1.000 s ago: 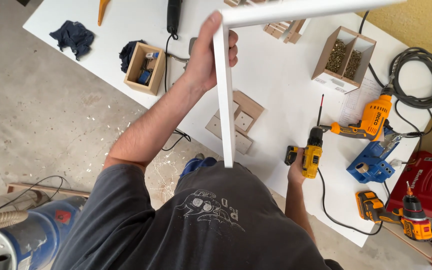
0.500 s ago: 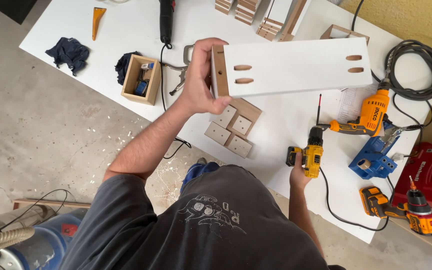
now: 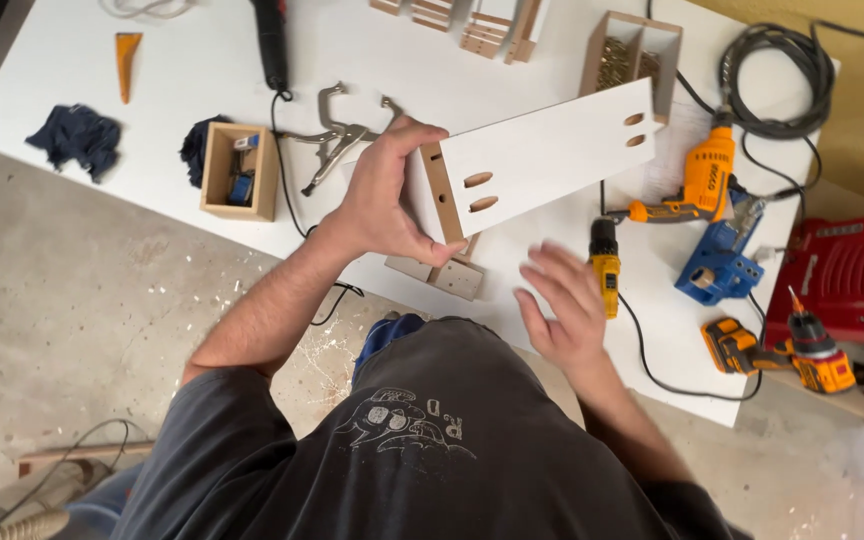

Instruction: Assembling wooden boards using a power drill and screws.

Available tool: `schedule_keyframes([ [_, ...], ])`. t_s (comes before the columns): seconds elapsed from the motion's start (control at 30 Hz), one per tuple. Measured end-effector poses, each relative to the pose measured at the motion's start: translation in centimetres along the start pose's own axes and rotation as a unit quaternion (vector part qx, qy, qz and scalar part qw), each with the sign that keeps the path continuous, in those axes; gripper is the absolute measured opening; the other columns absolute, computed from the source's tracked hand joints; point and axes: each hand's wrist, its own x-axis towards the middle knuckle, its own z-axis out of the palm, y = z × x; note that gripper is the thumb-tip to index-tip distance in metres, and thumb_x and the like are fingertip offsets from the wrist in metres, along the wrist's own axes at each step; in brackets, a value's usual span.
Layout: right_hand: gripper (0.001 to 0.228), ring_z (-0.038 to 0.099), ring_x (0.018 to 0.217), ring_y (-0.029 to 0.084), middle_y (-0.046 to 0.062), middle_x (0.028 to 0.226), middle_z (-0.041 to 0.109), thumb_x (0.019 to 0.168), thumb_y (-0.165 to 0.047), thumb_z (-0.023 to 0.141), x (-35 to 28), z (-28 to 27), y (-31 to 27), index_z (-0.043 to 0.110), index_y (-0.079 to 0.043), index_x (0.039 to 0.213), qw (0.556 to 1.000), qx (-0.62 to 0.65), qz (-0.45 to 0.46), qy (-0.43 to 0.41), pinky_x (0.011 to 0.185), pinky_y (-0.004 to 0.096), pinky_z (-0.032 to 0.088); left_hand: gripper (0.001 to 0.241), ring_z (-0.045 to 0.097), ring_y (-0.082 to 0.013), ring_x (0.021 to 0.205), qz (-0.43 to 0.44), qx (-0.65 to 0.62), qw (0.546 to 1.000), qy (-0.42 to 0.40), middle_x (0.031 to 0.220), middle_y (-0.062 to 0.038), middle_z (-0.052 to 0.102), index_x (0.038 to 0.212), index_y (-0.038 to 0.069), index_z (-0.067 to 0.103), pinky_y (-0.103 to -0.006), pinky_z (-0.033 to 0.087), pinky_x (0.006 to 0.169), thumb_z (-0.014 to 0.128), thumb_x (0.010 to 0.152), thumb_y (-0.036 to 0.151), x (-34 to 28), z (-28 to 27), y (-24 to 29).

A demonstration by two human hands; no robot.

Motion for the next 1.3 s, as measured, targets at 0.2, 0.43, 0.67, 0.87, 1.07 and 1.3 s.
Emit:
schedule_keyframes([
  [0.2,0.027,0.061,0.128,0.038,0.012,0.131,0.072,0.093,-0.016,0.08,7.5,2.4,-1.3,0.079,-0.008,0.118,0.976,-0.12,-0.176,0.053,0.11,0.053,0.045,0.099,0.065,-0.0336,0.081,-0.066,0.067,0.993,-0.066,0.098,-0.018,0.062,0.124,0.002,0.055,-0.0468,0.052,0.074,0.101,0.046,0.042,-0.7,1.2,0.8],
  [0.43,0.027,0.067,0.119,0.037,0.014,0.127,0.073,0.092,-0.013,0.078,7.7,3.8,-1.2,0.079,-0.006,0.118,0.976,-0.085,-0.195,0.053,0.102,0.054,0.051,0.101,0.067,-0.0315,0.083,-0.05,0.09,0.992,-0.066,0.1,-0.013,0.063,0.129,0.007,0.053,-0.046,0.054,0.078,0.098,0.046,0.044,-2.4,0.8,0.8],
  [0.67,0.034,0.063,0.123,0.037,0.016,0.13,0.069,0.09,-0.009,0.079,7.3,4.9,-1.9,0.075,-0.001,0.123,0.986,-0.054,-0.156,0.022,0.104,0.053,0.05,0.097,0.067,-0.0328,0.08,-0.054,0.084,0.99,-0.098,0.096,-0.014,0.065,0.123,0.002,0.059,-0.0465,0.053,0.077,0.099,0.044,0.042,-2.9,-0.4,0.5],
  [0.87,0.094,0.049,0.136,0.05,0.03,0.148,0.053,0.077,-0.043,0.094,9.2,1.9,-2.3,0.052,0.006,0.145,0.984,-0.096,-0.122,-0.084,0.114,0.062,0.036,0.095,0.066,-0.0294,0.085,0.012,0.0,0.996,-0.089,0.099,-0.011,0.064,0.13,0.007,0.055,-0.0428,0.052,0.08,0.094,0.052,0.043,-3.4,-1.9,0.2],
  [1.07,0.092,0.067,0.103,0.036,0.016,0.115,0.067,0.059,-0.038,0.099,10.5,-0.1,-5.6,0.064,0.002,0.134,0.975,-0.131,-0.054,-0.173,0.094,0.048,0.051,0.1,0.065,-0.0305,0.107,0.009,-0.081,0.985,-0.151,0.119,-0.015,0.065,0.135,0.007,0.051,-0.0439,0.052,0.094,0.097,0.053,0.04,-3.6,-5.1,0.3],
  [1.3,0.086,0.067,0.1,0.03,0.012,0.113,0.068,0.065,-0.046,0.097,11.2,0.7,-7.0,0.068,-0.002,0.134,0.959,-0.218,-0.095,-0.156,0.09,0.042,0.051,0.091,0.061,-0.035,0.127,-0.03,-0.088,0.973,-0.21,0.135,-0.019,0.062,0.136,0.003,0.049,-0.0483,0.047,0.109,0.1,0.063,0.022,-3.2,-8.4,0.7],
])
